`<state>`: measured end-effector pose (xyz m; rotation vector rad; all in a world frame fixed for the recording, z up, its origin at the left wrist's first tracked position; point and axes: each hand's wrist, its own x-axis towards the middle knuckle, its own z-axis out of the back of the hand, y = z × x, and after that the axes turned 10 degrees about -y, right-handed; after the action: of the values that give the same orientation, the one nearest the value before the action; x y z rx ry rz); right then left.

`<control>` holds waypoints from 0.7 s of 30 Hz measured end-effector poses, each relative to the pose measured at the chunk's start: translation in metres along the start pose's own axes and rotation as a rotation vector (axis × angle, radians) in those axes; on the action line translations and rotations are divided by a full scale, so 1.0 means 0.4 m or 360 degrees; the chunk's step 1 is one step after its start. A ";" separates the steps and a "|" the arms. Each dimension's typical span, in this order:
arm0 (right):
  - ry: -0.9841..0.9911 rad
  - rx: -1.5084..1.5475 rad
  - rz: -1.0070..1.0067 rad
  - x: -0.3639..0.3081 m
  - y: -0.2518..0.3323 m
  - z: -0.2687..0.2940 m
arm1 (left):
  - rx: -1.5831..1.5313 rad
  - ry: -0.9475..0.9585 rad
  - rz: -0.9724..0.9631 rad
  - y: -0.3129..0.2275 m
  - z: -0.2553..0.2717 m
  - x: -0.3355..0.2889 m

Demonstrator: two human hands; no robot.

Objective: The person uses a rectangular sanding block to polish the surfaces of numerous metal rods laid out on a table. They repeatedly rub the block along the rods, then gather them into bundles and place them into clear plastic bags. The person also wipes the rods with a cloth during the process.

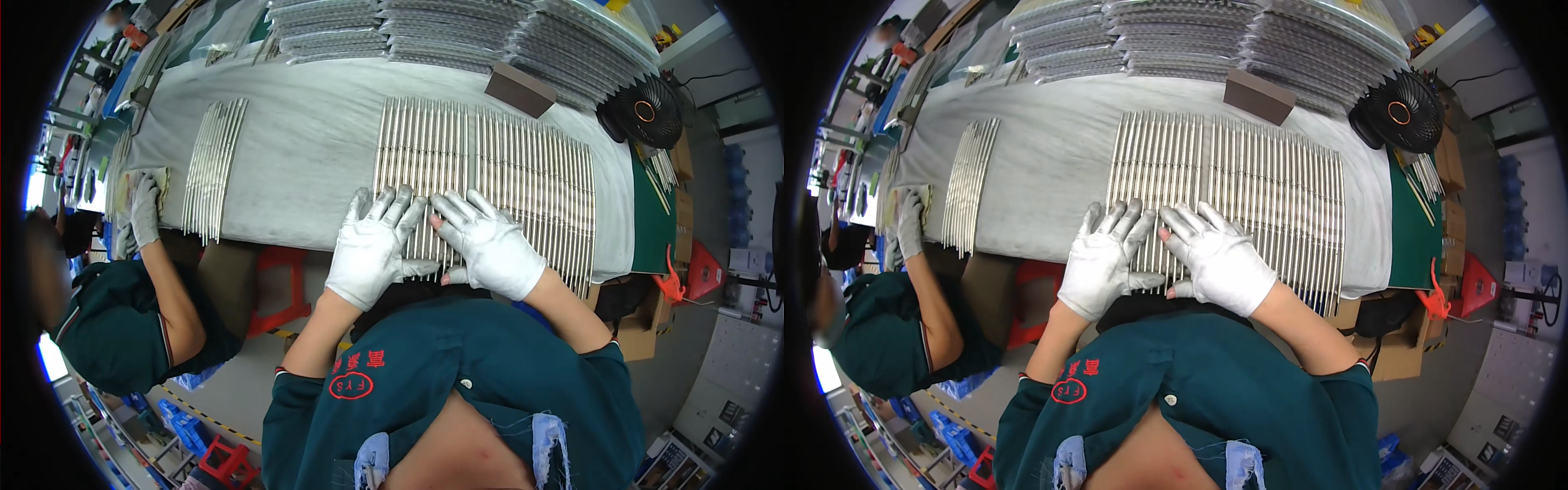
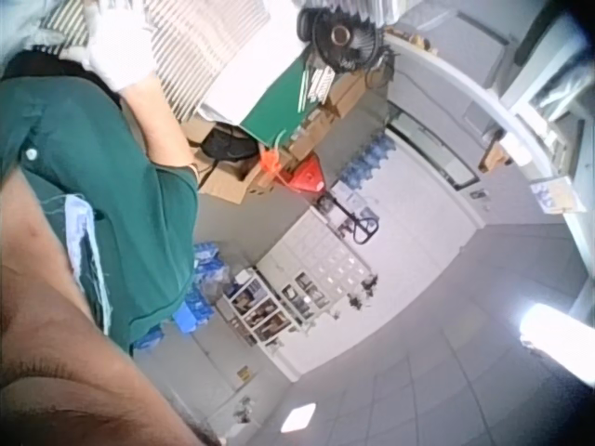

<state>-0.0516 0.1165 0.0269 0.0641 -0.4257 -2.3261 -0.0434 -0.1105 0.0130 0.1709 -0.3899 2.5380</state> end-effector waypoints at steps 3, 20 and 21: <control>-0.0035 0.0052 0.0039 0.032 0.013 -0.018 | 0.0077 0.0099 0.0095 0.020 0.027 -0.014; 0.0087 -0.0031 -0.0054 -0.020 0.000 0.047 | -0.0218 0.0046 -0.0010 -0.029 0.003 0.010; 0.0081 -0.0025 -0.0054 -0.019 -0.001 0.042 | -0.0205 0.0050 -0.0017 -0.027 0.004 0.010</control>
<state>-0.0495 0.1267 0.0422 0.1236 -0.3839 -2.3557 -0.0408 -0.1004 0.0179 0.0843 -0.5368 2.4927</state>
